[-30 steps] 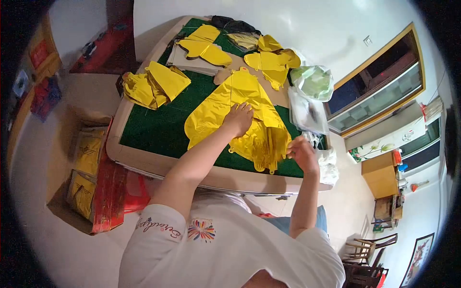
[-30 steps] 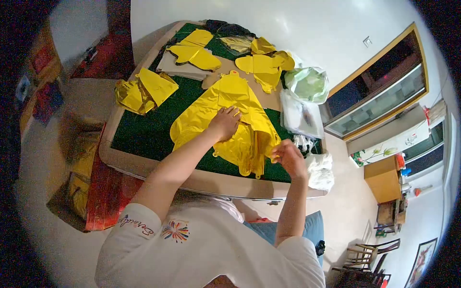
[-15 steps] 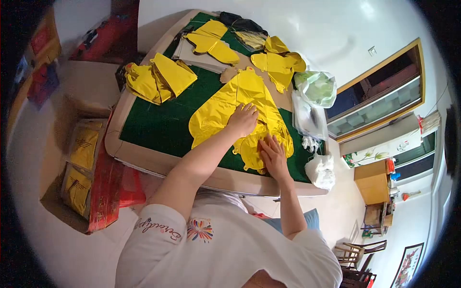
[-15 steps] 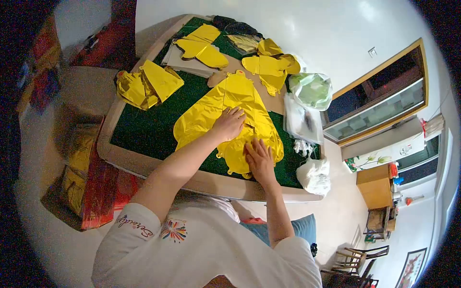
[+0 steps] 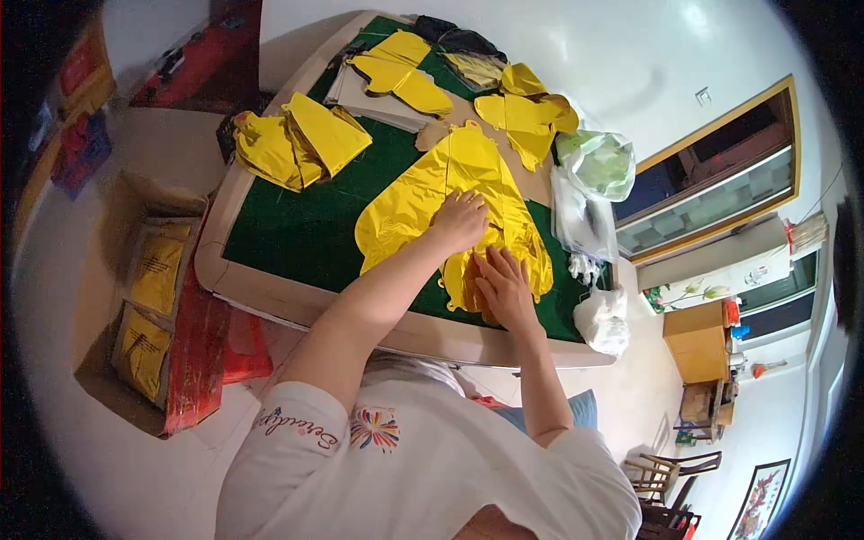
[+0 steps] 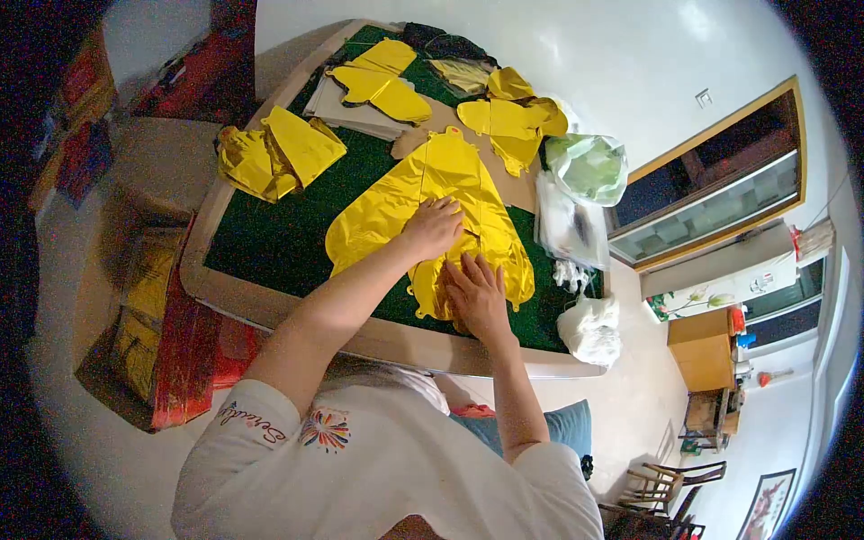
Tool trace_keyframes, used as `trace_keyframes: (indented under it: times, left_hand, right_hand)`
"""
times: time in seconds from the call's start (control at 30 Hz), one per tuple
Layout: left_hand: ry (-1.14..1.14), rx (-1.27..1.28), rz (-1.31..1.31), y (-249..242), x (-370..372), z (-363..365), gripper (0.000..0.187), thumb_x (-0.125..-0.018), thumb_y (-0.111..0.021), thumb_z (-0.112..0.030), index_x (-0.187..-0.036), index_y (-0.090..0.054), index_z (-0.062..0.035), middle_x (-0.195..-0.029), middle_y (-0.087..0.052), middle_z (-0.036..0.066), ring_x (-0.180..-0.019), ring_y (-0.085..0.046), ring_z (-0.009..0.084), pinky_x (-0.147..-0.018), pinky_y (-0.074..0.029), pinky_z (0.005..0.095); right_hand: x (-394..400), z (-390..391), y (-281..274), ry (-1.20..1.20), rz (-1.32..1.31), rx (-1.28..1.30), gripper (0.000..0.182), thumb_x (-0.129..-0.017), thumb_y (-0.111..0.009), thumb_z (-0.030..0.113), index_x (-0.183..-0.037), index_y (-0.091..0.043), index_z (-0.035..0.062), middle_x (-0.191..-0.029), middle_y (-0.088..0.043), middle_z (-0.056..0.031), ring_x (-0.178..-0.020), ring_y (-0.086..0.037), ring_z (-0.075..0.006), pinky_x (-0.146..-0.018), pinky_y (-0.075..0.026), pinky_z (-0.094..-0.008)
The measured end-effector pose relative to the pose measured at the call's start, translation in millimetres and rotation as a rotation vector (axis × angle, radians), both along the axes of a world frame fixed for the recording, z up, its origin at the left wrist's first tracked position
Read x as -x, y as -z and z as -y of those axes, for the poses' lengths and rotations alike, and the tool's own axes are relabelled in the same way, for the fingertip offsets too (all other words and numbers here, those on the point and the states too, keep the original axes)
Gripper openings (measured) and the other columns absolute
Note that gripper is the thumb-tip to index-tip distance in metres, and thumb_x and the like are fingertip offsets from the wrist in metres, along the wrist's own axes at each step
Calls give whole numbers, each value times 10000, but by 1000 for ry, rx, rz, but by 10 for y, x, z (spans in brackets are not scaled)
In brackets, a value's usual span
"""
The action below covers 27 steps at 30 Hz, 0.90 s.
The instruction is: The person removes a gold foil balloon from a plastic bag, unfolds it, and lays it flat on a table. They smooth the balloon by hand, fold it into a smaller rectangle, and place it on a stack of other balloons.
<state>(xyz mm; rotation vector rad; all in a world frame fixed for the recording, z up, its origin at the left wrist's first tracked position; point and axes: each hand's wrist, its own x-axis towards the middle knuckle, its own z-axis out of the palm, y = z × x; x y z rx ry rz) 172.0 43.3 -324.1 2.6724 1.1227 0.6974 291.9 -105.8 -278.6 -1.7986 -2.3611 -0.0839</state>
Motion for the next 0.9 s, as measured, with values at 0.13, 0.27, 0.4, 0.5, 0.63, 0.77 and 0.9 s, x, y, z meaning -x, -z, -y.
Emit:
trace_keyframes:
  times: [0.13,0.27,0.4,0.5,0.63,0.77,0.9]
  left_hand:
    - [-4,64,26,-57,5,3,395,-932,-405,-312,-1181,-549,-41,-1302,-488,132,-1268,-395,270,-1057,-272,466]
    - [1,74,8,-105,28,47,414,-921,-433,-331,-1190,-538,-36,-1315,-474,132,-1273,-386,271,-1063,-265,465]
    - [7,27,-21,-4,8,39,452,-920,-452,-346,-1247,-485,-35,-1355,-426,132,-1295,-345,278,-1073,-253,458]
    - [10,22,-65,-3,20,41,470,-929,-444,-346,-1285,-446,-41,-1374,-398,134,-1312,-315,284,-1079,-246,456]
    - [19,22,-49,13,4,19,473,-929,-445,-355,-1281,-449,-40,-1372,-398,137,-1314,-313,281,-1081,-247,454]
    - [19,58,-30,-32,16,29,477,-934,-436,-368,-1273,-456,-34,-1366,-403,143,-1313,-316,284,-1083,-246,456]
    - [22,91,1,-25,19,28,493,-935,-426,-391,-1274,-458,-34,-1376,-395,147,-1315,-314,291,-1087,-235,469]
  right_hand:
    - [54,-24,102,51,31,-85,410,-899,-511,294,-1296,-497,193,-1325,-462,-135,-1256,-389,-335,-1034,-240,-569]
    - [120,-33,158,96,83,-124,416,-908,-492,314,-1307,-485,199,-1324,-460,-145,-1255,-388,-330,-1022,-243,-583]
    - [-13,-77,145,159,-135,-149,404,-886,-540,214,-1274,-508,105,-1277,-498,-182,-1193,-447,-352,-1003,-326,-485]
    - [-330,-114,49,221,-331,-233,345,-855,-568,121,-1186,-552,27,-1227,-531,-205,-1138,-489,-367,-967,-383,-415]
    - [-392,-150,24,125,-118,-128,333,-860,-555,150,-1182,-556,61,-1256,-526,-152,-1198,-457,-345,-1011,-314,-512]
    - [-129,-115,25,135,-75,33,400,-892,-520,236,-1267,-515,98,-1328,-483,-109,-1280,-382,-325,-1055,-234,-539]
    - [-84,-120,98,126,-80,-3,400,-901,-510,241,-1276,-506,103,-1348,-464,-105,-1290,-372,-313,-1066,-218,-534]
